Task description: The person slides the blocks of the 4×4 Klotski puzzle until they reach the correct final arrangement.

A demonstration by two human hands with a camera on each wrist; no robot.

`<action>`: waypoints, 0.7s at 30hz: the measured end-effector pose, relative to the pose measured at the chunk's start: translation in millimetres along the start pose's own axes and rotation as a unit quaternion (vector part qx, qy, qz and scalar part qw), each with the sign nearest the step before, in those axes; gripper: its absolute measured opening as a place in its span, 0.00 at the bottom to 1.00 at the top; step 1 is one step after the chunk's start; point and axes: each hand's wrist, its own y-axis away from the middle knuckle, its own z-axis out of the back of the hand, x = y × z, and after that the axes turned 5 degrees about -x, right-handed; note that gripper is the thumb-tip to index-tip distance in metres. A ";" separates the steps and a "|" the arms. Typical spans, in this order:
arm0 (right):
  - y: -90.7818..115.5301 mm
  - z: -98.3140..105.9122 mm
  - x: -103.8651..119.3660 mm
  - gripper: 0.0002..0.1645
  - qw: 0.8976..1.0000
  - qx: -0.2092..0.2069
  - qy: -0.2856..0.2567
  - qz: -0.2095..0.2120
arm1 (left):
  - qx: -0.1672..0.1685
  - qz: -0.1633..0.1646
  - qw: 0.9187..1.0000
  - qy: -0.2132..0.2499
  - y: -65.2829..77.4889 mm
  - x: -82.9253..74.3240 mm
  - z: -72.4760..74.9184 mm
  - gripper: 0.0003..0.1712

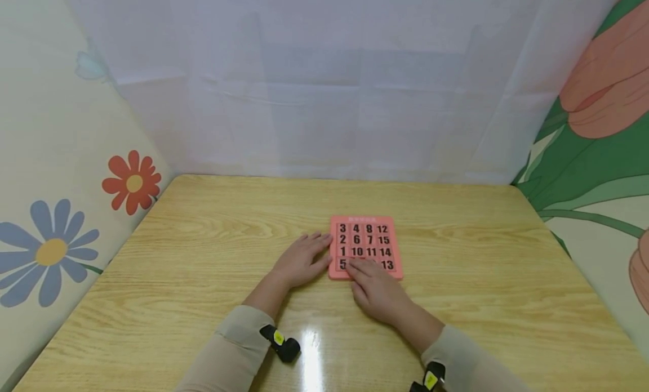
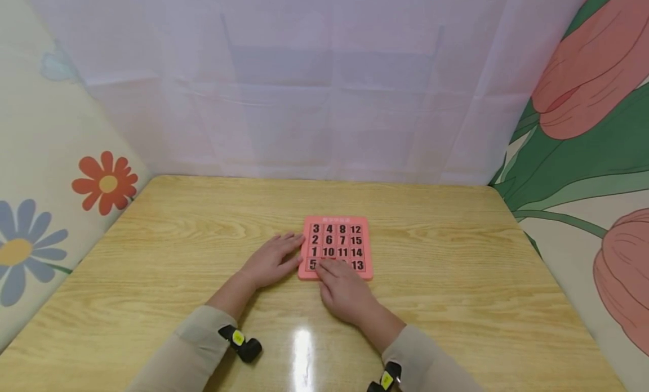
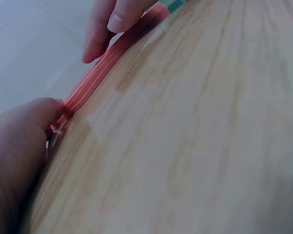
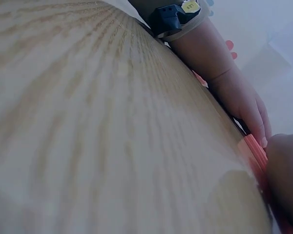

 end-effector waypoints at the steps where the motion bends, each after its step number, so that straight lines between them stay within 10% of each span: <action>1: 2.0 1.1 -1.2 0.27 1.000 0.002 0.001 -0.005 | 0.002 0.002 1.000 0.001 0.0 0.0 0.1 0.33; 21: 25.6 12.2 -21.0 0.25 0.999 -0.027 0.021 -0.013 | 0.008 0.002 1.000 0.002 -1.5 3.0 -2.1 0.34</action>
